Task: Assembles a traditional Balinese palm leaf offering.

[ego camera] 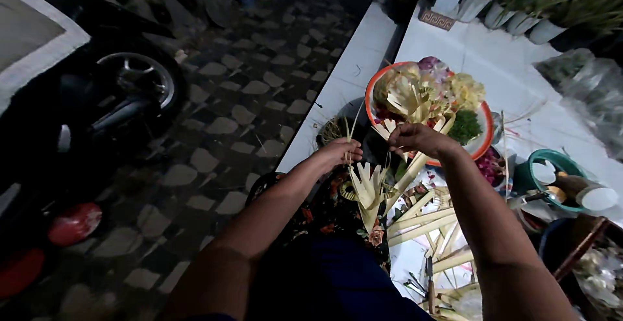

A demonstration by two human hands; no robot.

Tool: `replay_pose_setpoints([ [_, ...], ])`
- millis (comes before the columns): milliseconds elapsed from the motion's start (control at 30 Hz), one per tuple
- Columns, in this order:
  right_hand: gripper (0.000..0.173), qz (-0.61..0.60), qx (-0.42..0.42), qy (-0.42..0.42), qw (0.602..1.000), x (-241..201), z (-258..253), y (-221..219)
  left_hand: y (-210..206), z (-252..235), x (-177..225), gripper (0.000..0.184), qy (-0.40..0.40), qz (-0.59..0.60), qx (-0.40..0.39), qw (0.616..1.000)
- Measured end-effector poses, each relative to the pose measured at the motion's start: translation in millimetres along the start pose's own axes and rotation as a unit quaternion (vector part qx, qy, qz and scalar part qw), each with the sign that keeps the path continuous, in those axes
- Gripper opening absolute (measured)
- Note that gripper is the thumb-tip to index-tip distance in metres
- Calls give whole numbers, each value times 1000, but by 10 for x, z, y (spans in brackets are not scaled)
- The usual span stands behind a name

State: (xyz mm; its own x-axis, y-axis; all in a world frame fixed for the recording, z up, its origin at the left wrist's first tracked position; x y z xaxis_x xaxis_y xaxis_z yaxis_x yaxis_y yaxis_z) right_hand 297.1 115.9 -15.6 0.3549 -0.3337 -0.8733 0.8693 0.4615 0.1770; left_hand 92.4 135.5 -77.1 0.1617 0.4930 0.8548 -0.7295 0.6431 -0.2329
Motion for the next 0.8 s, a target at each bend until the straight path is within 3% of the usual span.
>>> replay_pose_setpoints([
  [133, 15, 76, 24, 9, 997, -130, -57, 28, -159, -104, 47, 30, 5, -72, -25, 997],
  [233, 13, 201, 60, 36, 977, -264, -103, 2, -244, -190, 44, 31, -4, -134, -31, 991],
  [367, 12, 421, 106, 88, 896, -555, -110, -233, -351, -229, 31, 30, -15, -159, -61, 985],
  [500, 13, 539, 103, 189, 815, -702, -142, -500, -373, -212, 22, 23, 4, -240, -60, 969],
  [667, 15, 512, 104, 246, 816, -622, -234, -559, -376, -203, -25, 36, -3, -208, -61, 976],
  [800, 21, 420, 263, 221, 840, -546, 159, -464, -290, -149, -47, 36, -5, -129, -41, 991],
])
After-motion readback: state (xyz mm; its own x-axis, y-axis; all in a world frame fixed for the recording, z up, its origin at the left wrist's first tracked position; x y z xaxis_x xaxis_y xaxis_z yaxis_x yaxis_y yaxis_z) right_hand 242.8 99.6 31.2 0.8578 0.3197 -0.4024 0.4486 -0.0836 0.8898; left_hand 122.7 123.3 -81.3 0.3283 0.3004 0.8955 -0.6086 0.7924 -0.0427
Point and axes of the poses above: each hand's wrist, its own z-axis away from the middle knuckle, its own y-axis out of the back of the hand, x = y × z, the point moved 8 cm from there along -z, towards the middle knuckle, and after that the axes turned 7 degrees about -x, right-handed, at the moved point
